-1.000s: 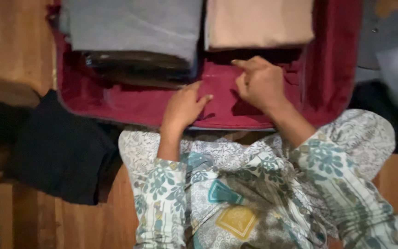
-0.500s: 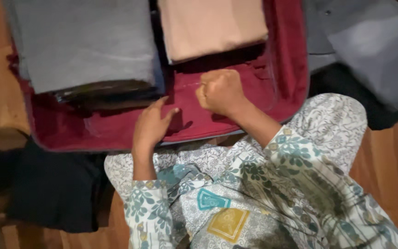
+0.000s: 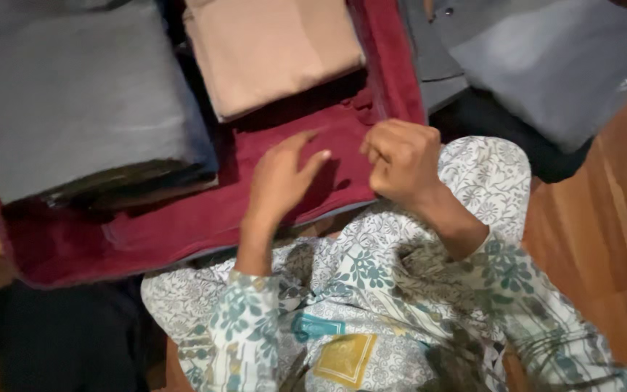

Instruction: The person places folded denim pants and shirts into a red suitcase and secures them using the internal buckled straps.

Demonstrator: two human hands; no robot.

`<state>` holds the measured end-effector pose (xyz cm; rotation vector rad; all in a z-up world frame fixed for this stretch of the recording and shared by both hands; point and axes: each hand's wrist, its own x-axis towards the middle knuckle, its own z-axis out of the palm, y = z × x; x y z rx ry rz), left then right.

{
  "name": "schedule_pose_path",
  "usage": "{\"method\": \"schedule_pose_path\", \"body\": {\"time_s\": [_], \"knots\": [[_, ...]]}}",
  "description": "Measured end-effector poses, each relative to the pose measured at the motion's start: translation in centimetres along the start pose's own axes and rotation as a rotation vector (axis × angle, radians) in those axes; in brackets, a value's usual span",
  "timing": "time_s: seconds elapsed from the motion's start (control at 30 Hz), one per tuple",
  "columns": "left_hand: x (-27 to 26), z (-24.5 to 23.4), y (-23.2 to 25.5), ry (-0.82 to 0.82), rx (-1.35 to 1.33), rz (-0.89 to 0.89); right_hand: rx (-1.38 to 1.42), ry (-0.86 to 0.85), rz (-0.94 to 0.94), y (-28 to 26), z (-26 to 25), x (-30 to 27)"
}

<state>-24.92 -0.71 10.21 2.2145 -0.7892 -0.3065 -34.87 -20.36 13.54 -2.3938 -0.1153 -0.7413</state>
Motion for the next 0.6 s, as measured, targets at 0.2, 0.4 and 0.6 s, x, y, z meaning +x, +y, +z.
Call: {"method": "schedule_pose_path", "body": {"time_s": [0.2,0.4,0.6], "knots": [[3.7,4.6,1.6,-0.145,0.174,-0.004,-0.015,0.175,0.026,3.2,-3.7,-1.8],[1.8,5.2,0.6,-0.161,0.259,-0.031,-0.182,0.355,0.251,11.5,-8.5,-3.7],[2.1,5.5,0.6,-0.122,0.260,-0.002,-0.662,-0.172,0.452,18.7,-9.7,-2.8]]}}
